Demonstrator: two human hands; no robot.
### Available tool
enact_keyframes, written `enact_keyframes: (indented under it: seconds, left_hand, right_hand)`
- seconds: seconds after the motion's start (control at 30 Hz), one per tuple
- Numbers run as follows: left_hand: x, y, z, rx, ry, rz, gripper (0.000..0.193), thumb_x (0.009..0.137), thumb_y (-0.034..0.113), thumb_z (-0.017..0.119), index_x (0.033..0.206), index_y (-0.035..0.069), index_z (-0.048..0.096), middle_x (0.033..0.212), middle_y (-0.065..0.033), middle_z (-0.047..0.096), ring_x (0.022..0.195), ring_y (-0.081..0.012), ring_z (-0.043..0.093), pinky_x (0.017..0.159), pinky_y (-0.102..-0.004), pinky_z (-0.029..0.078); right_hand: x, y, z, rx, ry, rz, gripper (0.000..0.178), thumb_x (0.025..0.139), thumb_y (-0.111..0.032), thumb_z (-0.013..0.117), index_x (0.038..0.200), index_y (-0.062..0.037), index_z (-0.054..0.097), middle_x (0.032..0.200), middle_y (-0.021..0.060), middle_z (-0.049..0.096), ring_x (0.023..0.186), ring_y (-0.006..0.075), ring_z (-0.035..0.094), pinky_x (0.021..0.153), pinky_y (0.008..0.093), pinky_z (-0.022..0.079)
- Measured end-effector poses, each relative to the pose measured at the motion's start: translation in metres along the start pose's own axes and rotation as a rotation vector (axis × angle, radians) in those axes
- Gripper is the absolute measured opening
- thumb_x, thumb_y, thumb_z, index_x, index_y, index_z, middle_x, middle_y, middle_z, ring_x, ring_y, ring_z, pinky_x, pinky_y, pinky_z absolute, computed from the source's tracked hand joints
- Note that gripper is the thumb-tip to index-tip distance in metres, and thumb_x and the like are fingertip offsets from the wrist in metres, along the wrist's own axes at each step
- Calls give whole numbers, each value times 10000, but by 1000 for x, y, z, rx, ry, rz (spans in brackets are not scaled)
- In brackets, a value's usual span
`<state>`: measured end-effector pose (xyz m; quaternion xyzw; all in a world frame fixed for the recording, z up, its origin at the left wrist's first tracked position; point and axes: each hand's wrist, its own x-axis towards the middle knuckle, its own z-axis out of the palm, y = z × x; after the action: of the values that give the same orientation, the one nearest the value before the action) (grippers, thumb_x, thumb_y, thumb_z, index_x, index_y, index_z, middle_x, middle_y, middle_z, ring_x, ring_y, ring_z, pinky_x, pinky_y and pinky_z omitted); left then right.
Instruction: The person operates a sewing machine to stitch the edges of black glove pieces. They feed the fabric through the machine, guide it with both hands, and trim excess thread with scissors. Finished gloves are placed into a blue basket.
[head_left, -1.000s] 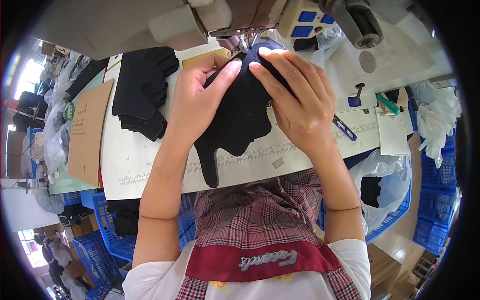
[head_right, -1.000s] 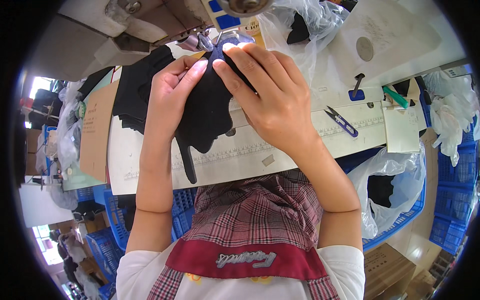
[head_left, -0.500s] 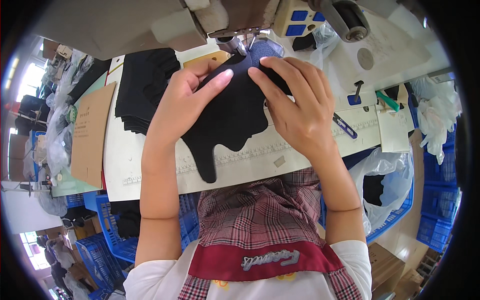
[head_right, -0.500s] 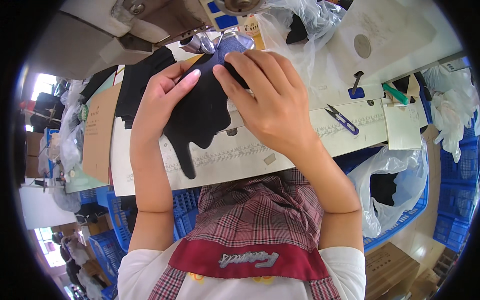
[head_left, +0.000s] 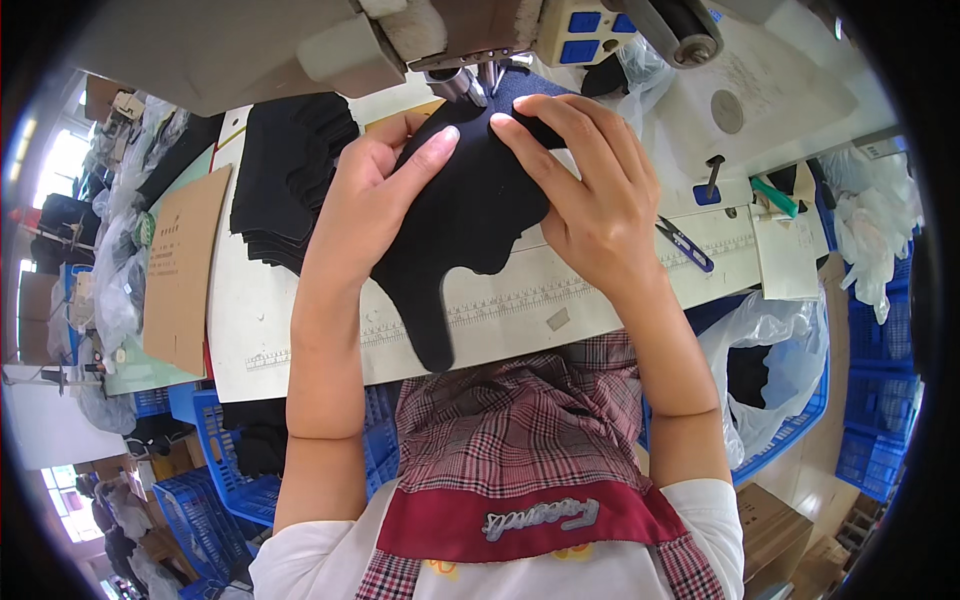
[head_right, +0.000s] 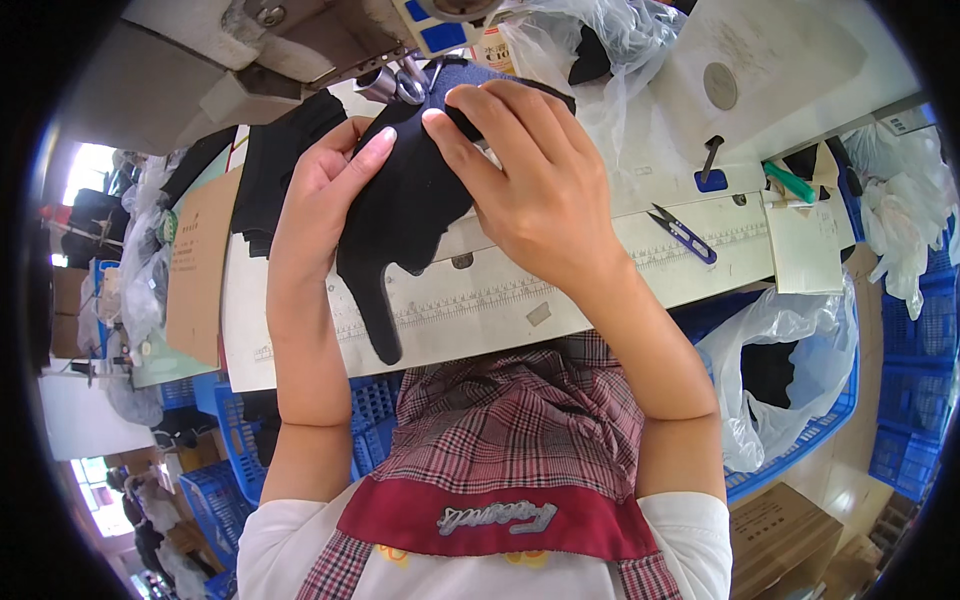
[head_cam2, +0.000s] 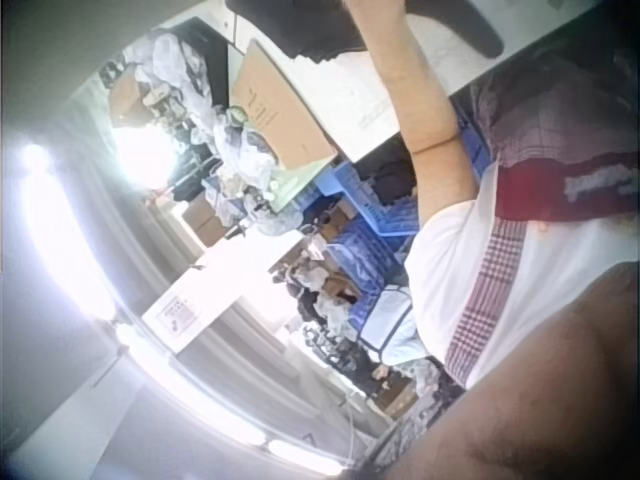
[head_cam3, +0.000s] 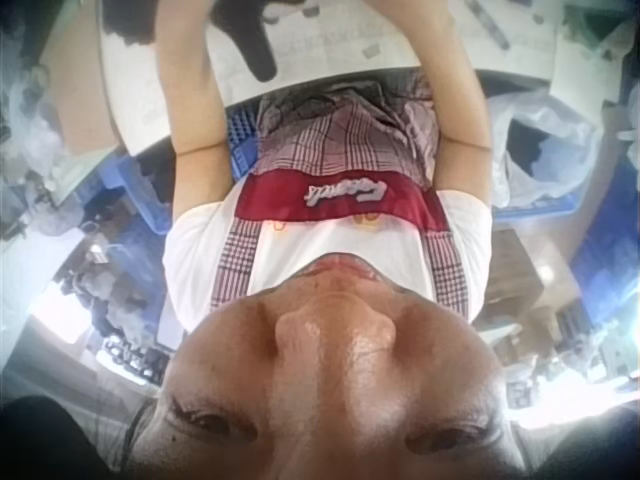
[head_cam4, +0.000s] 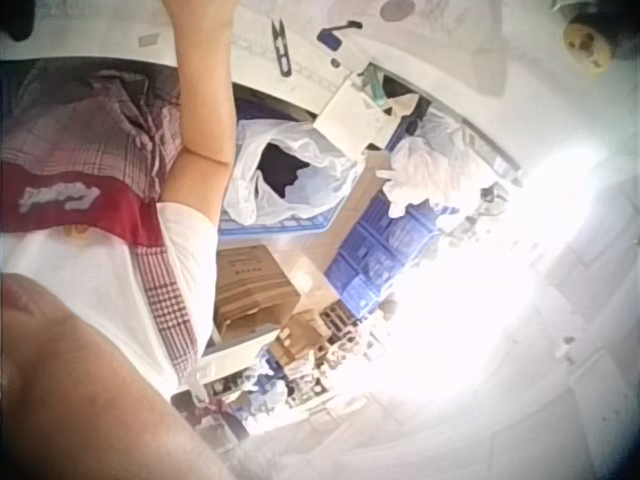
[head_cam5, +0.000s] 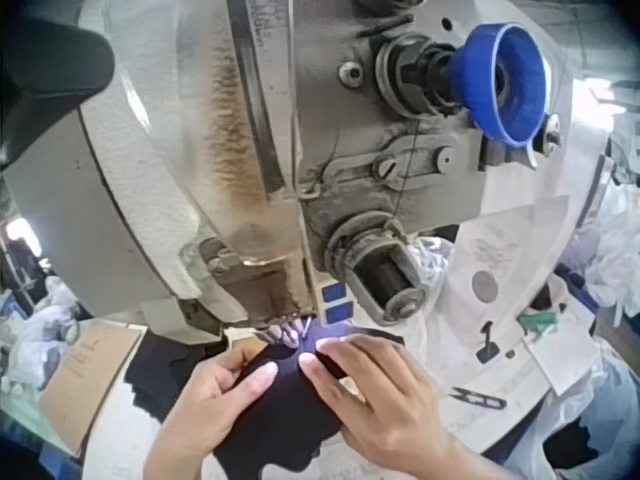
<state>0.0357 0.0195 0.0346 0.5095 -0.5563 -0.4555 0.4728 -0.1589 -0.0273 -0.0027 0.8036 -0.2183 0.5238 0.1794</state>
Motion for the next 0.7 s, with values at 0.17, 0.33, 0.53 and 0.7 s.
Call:
enact_keyframes:
  seconds: [0.17, 0.33, 0.53, 0.7]
  left_hand:
    - [-1, -5, 6, -68, 30, 5, 344, 967, 218, 607, 1208, -26, 585, 1014, -48, 673, 888, -71, 611, 803, -217, 491]
    - [-1, -8, 14, -142, 46, 99, 318, 975, 187, 597, 1208, -26, 569, 1050, -64, 663, 924, -73, 605, 834, -231, 492]
    - [-6, -8, 26, -239, 110, 15, 282, 982, 194, 593, 1146, -33, 561, 946, -62, 686, 803, -68, 632, 735, -201, 508]
    - [-8, -11, 27, -217, 133, 34, 281, 988, 206, 582, 1140, -30, 565, 911, -61, 690, 737, -61, 618, 669, -205, 496]
  right_hand:
    - [1, 0, -3, 25, -20, 30, 412, 607, -24, 628, 1011, -8, 705, 1078, 105, 630, 967, 274, 615, 788, 374, 515]
    - [-4, -1, -5, 37, -11, 8, 410, 601, -23, 623, 1003, -14, 707, 1067, 101, 631, 963, 275, 610, 805, 389, 513]
    - [-9, -9, -15, 58, -36, -35, 384, 611, -96, 632, 980, -35, 720, 1042, 98, 634, 963, 270, 608, 848, 395, 514]
    - [-12, -5, -17, 95, -46, -53, 382, 625, -127, 614, 980, -52, 731, 1037, 91, 638, 959, 264, 610, 831, 383, 518]
